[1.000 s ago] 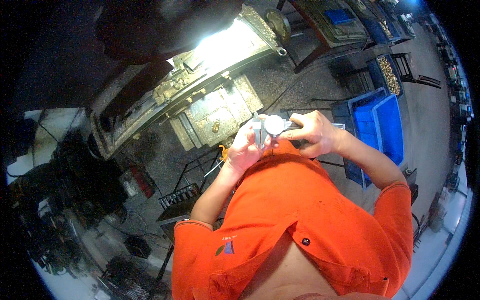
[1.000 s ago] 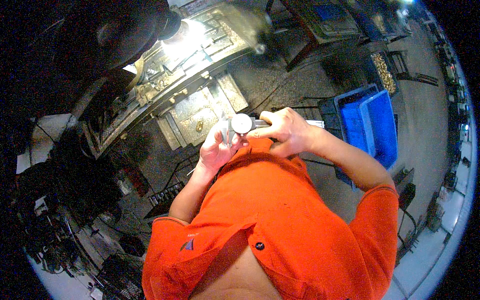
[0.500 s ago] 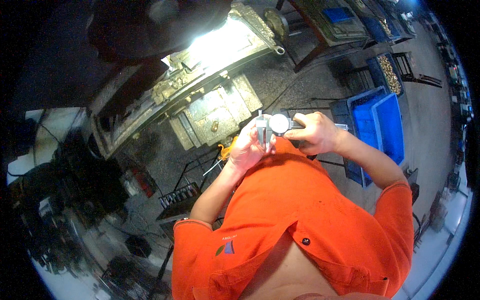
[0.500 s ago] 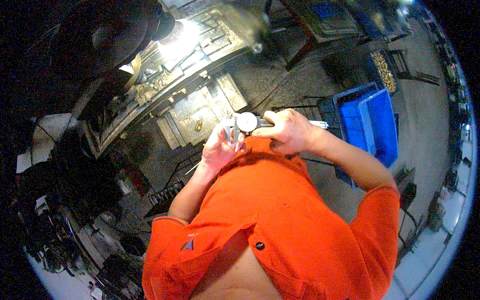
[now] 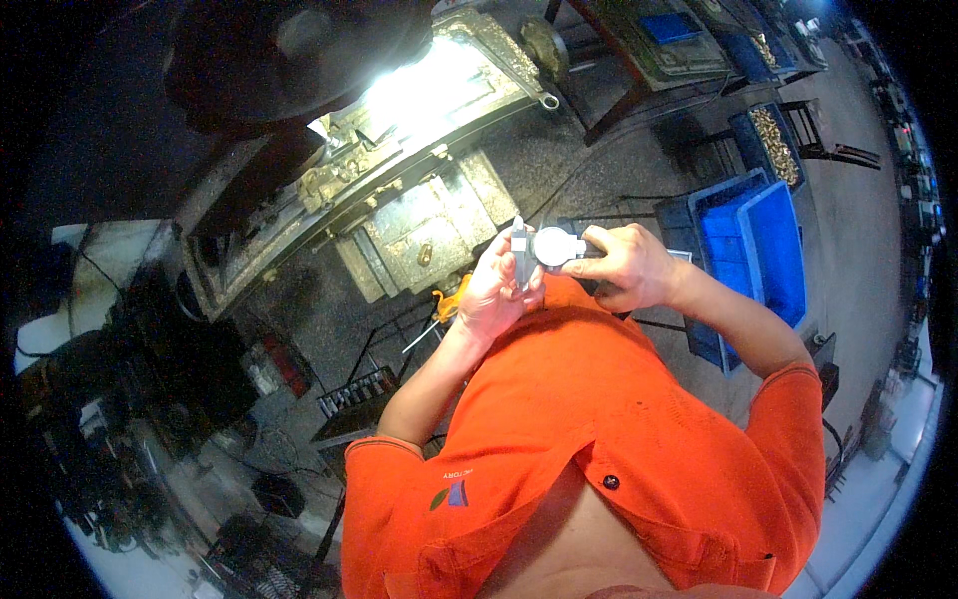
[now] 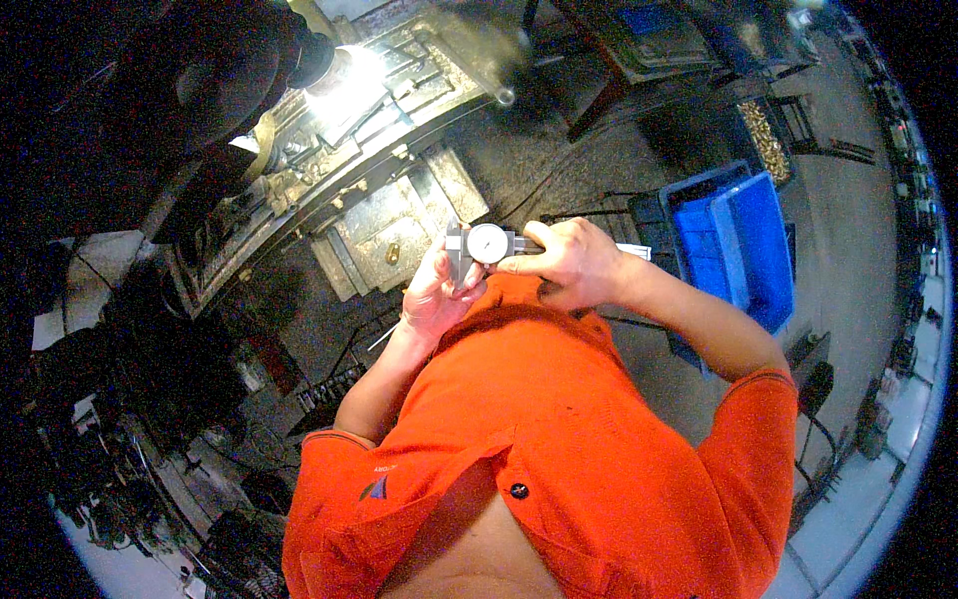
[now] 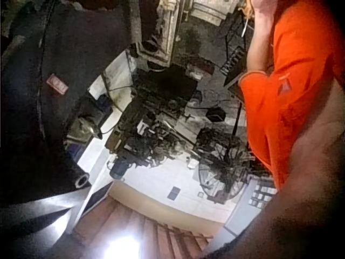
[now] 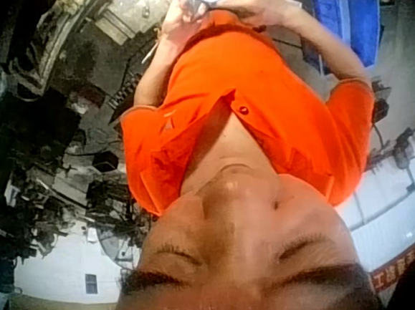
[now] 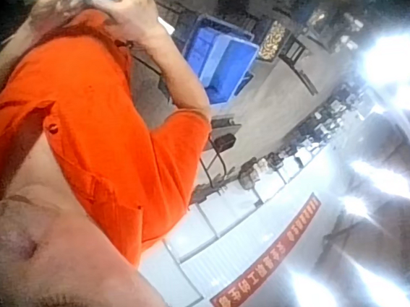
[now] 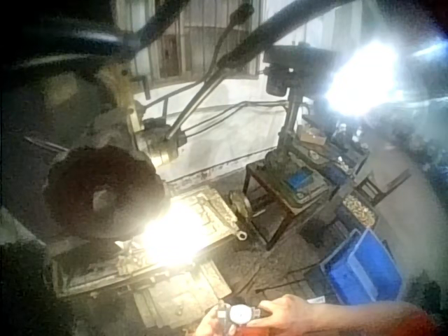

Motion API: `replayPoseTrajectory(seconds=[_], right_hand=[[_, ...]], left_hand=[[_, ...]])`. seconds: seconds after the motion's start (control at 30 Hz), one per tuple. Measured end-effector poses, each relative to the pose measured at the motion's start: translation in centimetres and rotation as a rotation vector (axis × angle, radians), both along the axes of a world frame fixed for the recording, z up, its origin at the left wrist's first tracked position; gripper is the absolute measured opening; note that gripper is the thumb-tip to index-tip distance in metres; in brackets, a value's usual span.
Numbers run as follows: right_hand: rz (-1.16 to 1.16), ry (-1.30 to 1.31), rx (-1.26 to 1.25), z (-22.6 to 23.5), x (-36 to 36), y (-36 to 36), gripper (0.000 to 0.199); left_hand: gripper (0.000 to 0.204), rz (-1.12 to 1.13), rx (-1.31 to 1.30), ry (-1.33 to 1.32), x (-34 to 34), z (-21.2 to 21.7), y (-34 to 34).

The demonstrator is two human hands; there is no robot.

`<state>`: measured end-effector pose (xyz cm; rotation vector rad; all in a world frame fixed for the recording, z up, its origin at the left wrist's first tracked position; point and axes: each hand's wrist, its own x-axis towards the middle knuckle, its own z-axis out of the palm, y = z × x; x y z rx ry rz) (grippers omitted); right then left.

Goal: The person operates a milling machine, using a long metal rod to clear metal shavings from the work area. They then pick up a small brass component and measure it with a dial caliper, adjusting the tool to read the dimensions.

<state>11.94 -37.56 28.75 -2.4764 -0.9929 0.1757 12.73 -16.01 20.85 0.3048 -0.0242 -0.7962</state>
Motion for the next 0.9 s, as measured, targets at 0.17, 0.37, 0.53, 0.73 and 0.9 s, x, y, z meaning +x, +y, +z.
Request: replayPoseTrajectory(seconds=[0.17,0.37,0.53,0.73,0.9], right_hand=[[-0.012,-0.023,-0.028,0.2,-0.2,0.0,0.053],[-0.040,0.040,0.049,-0.3,-0.2,-0.6,0.037],[-0.099,0.117,0.111,-0.3,-0.2,-0.5,0.029],[-0.137,0.146,0.146,-0.7,0.1,-0.1,0.030],[-0.206,0.249,0.201,-1.4,0.0,-0.2,0.030]], left_hand=[[0.046,-0.021,-0.013,-0.008,-0.1,-0.3,-0.1],[0.034,-0.011,0.004,0.224,-1.0,0.5,-0.9],[0.035,-0.093,0.101,0.224,-0.8,0.8,-1.7],[0.039,-0.110,0.125,0.124,-0.9,1.1,-2.2],[0.035,-0.126,0.107,0.071,-1.1,0.9,-1.5]])
